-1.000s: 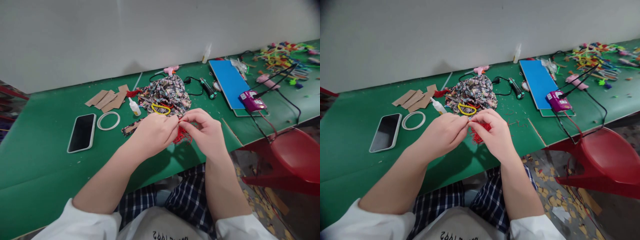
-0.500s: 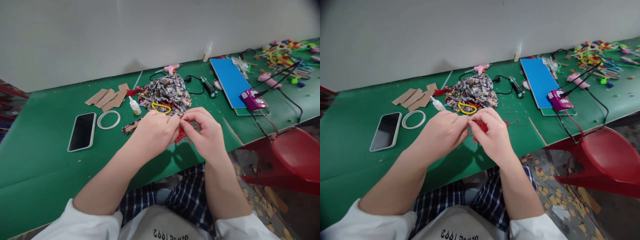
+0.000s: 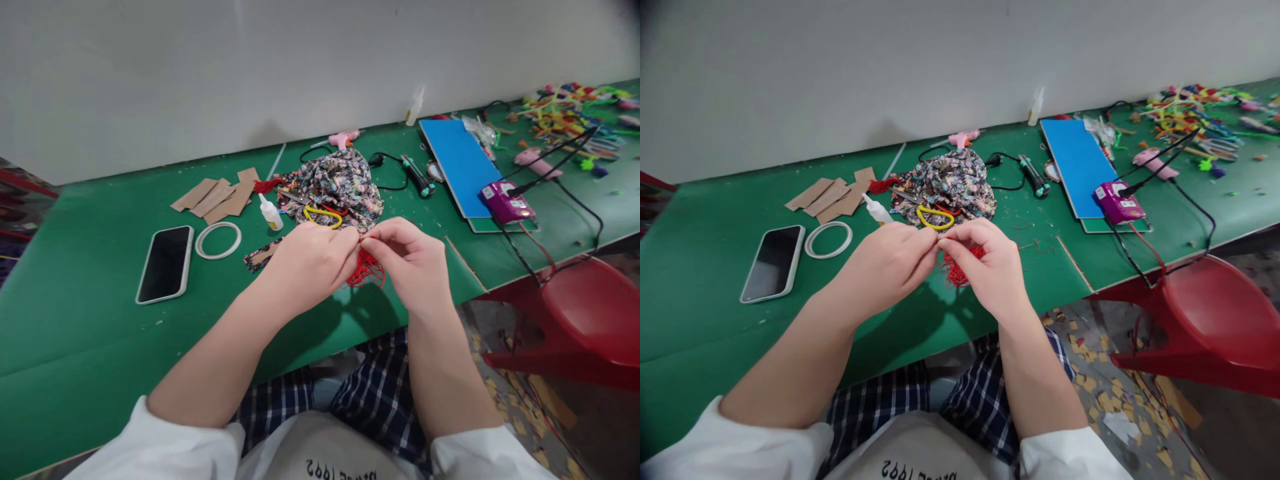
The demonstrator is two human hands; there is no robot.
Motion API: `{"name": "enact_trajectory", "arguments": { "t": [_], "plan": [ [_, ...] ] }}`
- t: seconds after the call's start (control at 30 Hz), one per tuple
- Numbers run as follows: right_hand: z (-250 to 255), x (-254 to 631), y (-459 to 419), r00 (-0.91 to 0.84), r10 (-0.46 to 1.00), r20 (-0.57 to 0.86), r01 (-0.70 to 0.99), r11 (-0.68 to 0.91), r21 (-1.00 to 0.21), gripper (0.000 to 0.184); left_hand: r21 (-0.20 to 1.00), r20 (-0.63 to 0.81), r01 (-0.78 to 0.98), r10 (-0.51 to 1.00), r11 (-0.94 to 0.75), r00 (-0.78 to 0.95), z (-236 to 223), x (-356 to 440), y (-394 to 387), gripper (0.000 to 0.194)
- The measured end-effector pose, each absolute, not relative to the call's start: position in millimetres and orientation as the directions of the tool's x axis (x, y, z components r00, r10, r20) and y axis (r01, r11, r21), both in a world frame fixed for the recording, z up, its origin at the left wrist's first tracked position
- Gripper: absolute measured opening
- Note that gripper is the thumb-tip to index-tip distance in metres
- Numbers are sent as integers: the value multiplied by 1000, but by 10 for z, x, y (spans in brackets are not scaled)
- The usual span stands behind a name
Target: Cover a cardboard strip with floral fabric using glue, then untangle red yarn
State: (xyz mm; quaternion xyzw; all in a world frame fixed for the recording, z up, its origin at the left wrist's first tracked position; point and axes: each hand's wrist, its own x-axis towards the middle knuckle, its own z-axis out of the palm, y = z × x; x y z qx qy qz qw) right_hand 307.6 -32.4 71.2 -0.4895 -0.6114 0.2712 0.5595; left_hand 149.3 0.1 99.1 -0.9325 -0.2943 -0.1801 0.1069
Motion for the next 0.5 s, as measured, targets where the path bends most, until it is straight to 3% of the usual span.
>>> {"name": "enact_trajectory", "arguments": {
  "t": [0.2, 0.5],
  "plan": [
    [750, 3089, -341, 110, 890, 442, 398, 368, -840, 5, -183, 413, 585, 478, -790, 775, 966, 1494, 4, 25],
    [759, 3095, -360, 92, 901, 425, 435, 347, -831, 4, -218, 380, 575, 474, -789, 794, 966, 1493, 9, 22]
  ]
}}
